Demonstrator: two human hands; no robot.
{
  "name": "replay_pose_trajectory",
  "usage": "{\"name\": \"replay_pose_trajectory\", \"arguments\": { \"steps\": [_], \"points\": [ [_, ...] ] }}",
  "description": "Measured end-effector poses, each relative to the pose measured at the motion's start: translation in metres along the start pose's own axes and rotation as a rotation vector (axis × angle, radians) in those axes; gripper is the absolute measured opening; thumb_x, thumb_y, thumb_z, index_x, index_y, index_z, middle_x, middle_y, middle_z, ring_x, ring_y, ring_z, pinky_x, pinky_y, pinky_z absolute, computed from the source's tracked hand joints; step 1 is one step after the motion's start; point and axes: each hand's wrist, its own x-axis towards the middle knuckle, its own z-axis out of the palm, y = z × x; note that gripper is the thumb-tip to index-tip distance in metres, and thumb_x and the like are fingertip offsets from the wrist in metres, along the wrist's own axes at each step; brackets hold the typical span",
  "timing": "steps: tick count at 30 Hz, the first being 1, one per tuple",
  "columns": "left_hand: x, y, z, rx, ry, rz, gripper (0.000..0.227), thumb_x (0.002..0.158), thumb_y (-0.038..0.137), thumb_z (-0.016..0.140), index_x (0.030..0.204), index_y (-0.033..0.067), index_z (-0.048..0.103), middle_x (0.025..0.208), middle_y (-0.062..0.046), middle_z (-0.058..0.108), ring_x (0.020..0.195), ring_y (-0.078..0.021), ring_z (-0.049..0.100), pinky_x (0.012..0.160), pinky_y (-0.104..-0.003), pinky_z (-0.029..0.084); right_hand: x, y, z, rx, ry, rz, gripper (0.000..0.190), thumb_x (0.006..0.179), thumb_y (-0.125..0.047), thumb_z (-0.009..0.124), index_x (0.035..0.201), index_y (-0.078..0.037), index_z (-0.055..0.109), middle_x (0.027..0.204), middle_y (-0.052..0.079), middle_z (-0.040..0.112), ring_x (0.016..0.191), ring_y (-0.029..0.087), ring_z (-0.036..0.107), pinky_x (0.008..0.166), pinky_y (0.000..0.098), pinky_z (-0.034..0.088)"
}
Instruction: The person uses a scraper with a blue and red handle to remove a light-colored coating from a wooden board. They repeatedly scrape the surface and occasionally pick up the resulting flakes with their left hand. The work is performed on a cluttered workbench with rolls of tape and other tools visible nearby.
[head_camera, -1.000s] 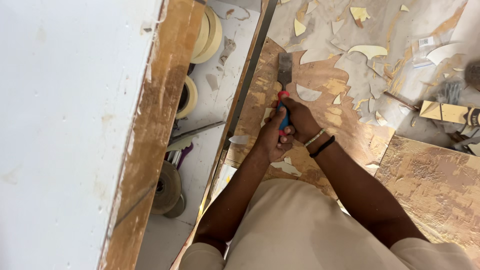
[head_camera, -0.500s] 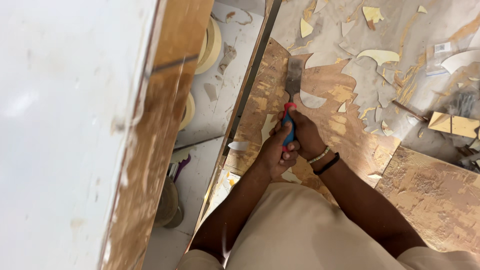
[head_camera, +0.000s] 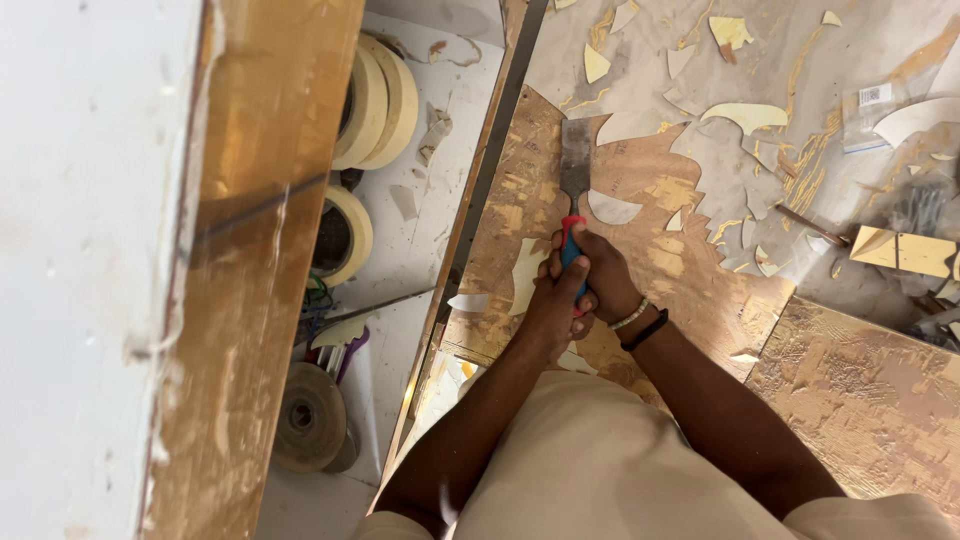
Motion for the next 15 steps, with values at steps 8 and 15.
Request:
{"name": "replay_pose_trajectory", "arguments": {
  "steps": [8, 15],
  "points": [
    [-0.002, -0.006, 0.009, 0.274, 0.085, 0.124, 0.024, 0.1, 0.03, 0.06, 0.1, 0.0082, 0.049, 0.064, -0.001, 0.052, 0.043, -0.0091, 0.045, 0.037, -0.026, 0.038, 0.004, 0.02, -0.004, 0.43, -0.251, -0.057, 0.039, 0.108, -0.05, 0.049, 0.103, -0.011, 0.052, 0.073, 0.002, 0.051, 0.084, 0.022, 0.06, 0.087, 0.0419, 0.056],
    [0.005, -0.016, -0.001, 0.248, 0.03, 0.151, 0.031, 0.101, 0.037, 0.059, 0.1, 0.0081, 0.048, 0.063, -0.001, 0.052, 0.042, -0.0082, 0.043, 0.035, -0.024, 0.034, 0.002, 0.02, -0.004, 0.353, -0.226, -0.07, 0.039, 0.108, -0.048, 0.05, 0.103, -0.009, 0.054, 0.075, 0.003, 0.055, 0.084, 0.023, 0.062, 0.086, 0.0425, 0.058]
  ]
}}
